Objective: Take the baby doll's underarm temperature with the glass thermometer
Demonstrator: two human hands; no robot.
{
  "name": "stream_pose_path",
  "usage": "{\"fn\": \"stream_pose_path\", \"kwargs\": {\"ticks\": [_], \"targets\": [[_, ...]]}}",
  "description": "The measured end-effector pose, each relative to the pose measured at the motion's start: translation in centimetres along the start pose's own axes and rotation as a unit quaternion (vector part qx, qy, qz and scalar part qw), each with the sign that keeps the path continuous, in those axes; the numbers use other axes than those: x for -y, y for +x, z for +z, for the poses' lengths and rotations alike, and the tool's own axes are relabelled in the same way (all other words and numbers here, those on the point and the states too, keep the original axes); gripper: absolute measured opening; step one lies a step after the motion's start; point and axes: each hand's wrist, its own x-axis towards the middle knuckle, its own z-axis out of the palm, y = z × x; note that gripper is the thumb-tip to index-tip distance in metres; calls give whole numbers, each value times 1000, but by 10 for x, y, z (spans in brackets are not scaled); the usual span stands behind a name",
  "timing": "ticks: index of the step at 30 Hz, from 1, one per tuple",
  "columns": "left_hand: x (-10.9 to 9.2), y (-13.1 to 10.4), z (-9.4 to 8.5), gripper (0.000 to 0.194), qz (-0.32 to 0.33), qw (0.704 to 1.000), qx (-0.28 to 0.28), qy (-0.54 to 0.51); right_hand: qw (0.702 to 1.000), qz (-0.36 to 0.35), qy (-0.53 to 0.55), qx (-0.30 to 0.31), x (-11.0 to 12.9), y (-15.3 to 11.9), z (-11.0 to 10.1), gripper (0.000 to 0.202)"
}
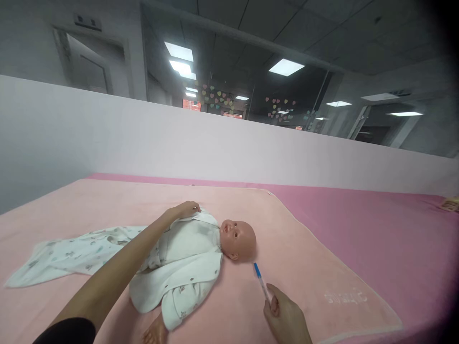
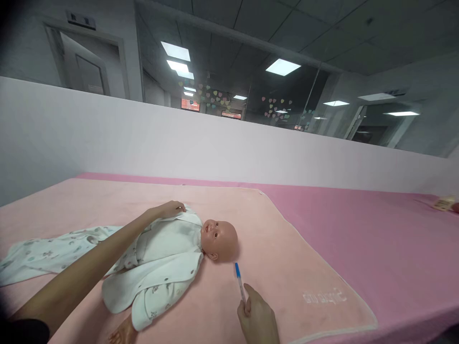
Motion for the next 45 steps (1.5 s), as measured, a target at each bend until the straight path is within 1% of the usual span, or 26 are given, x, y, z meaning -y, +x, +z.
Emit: {"fn": "stream_pose_path", "kwargs": {"ticks": [2, 4, 6, 8, 10, 11, 13, 14, 15, 16, 18, 21, 23, 25, 28, 34, 37, 40, 43, 45], "targets": [[6, 3, 1, 33, -6, 1000, 8, -10, 999, 24, 17, -13, -5, 2, -8, 37], [9, 5, -2, 34, -6, 999, 21, -34, 998, 42, 31, -38, -9, 5, -22, 37], [8, 5, -9, 37, -5, 997, 40, -61, 995, 58, 34, -78, -9, 11, -42, 35], [3, 5, -19, 43, -8, 995, 59, -84, 989, 66, 32, -132, -3, 21, -65, 31], [-6, 5, -29, 48, -3, 993, 71, -89, 982, 62, 48, -175, 10, 34, -89, 26], [-11, 5, -33, 48, 5, 994, 69, -86, 980, 52, 68, -182, 20, 42, -101, 25], [-22, 6, -40, 44, 24, 996, 50, -71, 975, 13, 133, -178, 45, 58, -119, 24], [-26, 7, -43, 42, 34, 997, 38, -64, 971, -13, 171, -165, 59, 66, -125, 25], [-30, 7, -44, 40, 43, 997, 26, -60, 968, -44, 207, -139, 73, 75, -128, 25], [-34, 7, -46, 38, 49, 997, 18, -60, 964, -75, 233, -103, 88, 84, -128, 25], [-38, 7, -47, 36, 68, 996, 2, -59, 957, -145, 248, -43, 115, 102, -117, 21], [-40, 4, -46, 34, 98, 994, -20, -52, 955, -227, 189, 16, 147, 128, -81, 21], [-40, 1, -46, 32, 113, 992, -32, -43, 958, -256, 120, 40, 162, 142, -55, 24], [-41, -2, -46, 30, 123, 991, -39, -37, 961, -266, 33, 69, 171, 154, -33, 26], [-43, -6, -46, 28, 138, 989, -35, -37, 960, -257, -54, 99, 179, 168, -15, 24], [-49, -14, -42, 27, 146, 988, -43, -39, 964, -224, -100, 100, 179, 186, 0, 11], [-51, -22, -36, 25, 159, 985, -38, -62, 967, -208, -119, 89, 179, 190, 5, 16], [-52, -31, -28, 26, 156, 984, -28, -81, 966, -206, -129, 83, 180, 190, 6, 22], [-52, -39, -20, 25, 164, 983, -19, -83, 962, -219, -137, 93, 181, 191, 5, 22], [-53, -43, -15, 25, 170, 983, -19, -65, 956, -225, -149, 111, 182, 193, 4, 20]]}}
